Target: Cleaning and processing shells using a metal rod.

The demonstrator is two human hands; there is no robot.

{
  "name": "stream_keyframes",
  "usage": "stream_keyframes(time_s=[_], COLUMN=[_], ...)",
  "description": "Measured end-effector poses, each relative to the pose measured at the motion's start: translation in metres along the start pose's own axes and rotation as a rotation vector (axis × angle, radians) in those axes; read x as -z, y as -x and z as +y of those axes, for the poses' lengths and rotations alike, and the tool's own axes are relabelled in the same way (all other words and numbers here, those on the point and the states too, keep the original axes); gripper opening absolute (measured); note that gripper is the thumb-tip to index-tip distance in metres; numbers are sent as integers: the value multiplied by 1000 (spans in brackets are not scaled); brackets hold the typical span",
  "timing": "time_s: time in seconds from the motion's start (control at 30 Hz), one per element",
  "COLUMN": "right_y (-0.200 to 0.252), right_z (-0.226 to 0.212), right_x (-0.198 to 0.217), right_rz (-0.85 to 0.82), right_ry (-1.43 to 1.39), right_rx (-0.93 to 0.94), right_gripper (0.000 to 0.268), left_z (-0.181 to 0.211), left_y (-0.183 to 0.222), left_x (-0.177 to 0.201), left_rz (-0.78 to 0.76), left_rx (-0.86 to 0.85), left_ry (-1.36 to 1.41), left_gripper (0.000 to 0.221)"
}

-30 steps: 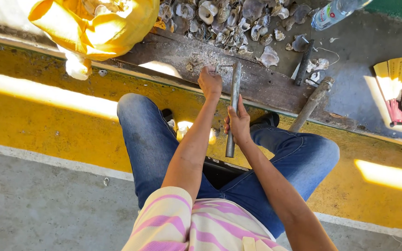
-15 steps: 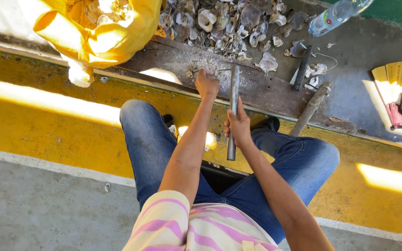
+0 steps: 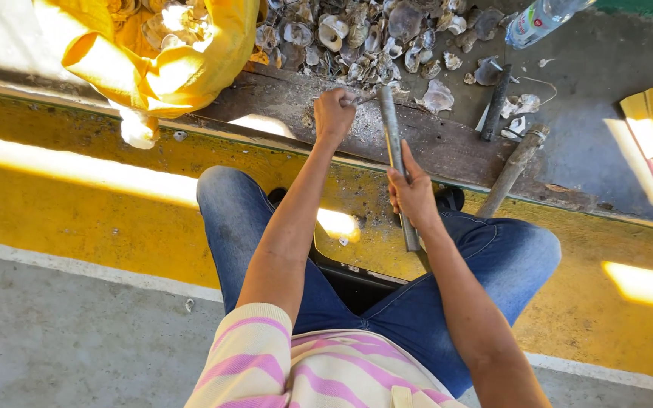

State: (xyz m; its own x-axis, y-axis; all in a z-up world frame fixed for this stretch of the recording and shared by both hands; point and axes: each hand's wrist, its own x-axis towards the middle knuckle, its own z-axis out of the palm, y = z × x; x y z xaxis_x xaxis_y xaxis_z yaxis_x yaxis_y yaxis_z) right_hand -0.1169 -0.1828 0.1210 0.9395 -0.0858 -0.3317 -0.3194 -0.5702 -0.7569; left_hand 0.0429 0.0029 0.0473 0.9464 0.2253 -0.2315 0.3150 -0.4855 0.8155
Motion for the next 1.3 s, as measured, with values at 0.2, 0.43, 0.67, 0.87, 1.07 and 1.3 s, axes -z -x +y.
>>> stream_keyframes(time_s=[0.2, 0.43, 0.67, 0.87, 1.07, 1.3], right_y=[2, -9, -13, -19, -12, -14], right_z=[-10, -15, -1, -4, -14, -16], right_x=[23, 42, 46, 48, 71, 98], right_rz=[73, 59, 60, 47, 109, 310], right_ry=[74, -605, -693, -714, -774, -934], right_rx=[219, 158, 37, -27, -80, -150], right_gripper=[63, 67, 67, 68, 68, 67], left_z=[-16, 36, 19, -34, -3, 57], left_y=[-49, -1, -6, -69, -109, -104], left_x=[7, 40, 24, 75, 173, -5], left_rz=[-81, -67, -155, 230, 685, 40], left_rx=[515, -248, -172, -458, -187, -604], left_ry=[598, 220, 19, 93, -353, -389], left_gripper=[15, 14, 9, 13, 60, 34])
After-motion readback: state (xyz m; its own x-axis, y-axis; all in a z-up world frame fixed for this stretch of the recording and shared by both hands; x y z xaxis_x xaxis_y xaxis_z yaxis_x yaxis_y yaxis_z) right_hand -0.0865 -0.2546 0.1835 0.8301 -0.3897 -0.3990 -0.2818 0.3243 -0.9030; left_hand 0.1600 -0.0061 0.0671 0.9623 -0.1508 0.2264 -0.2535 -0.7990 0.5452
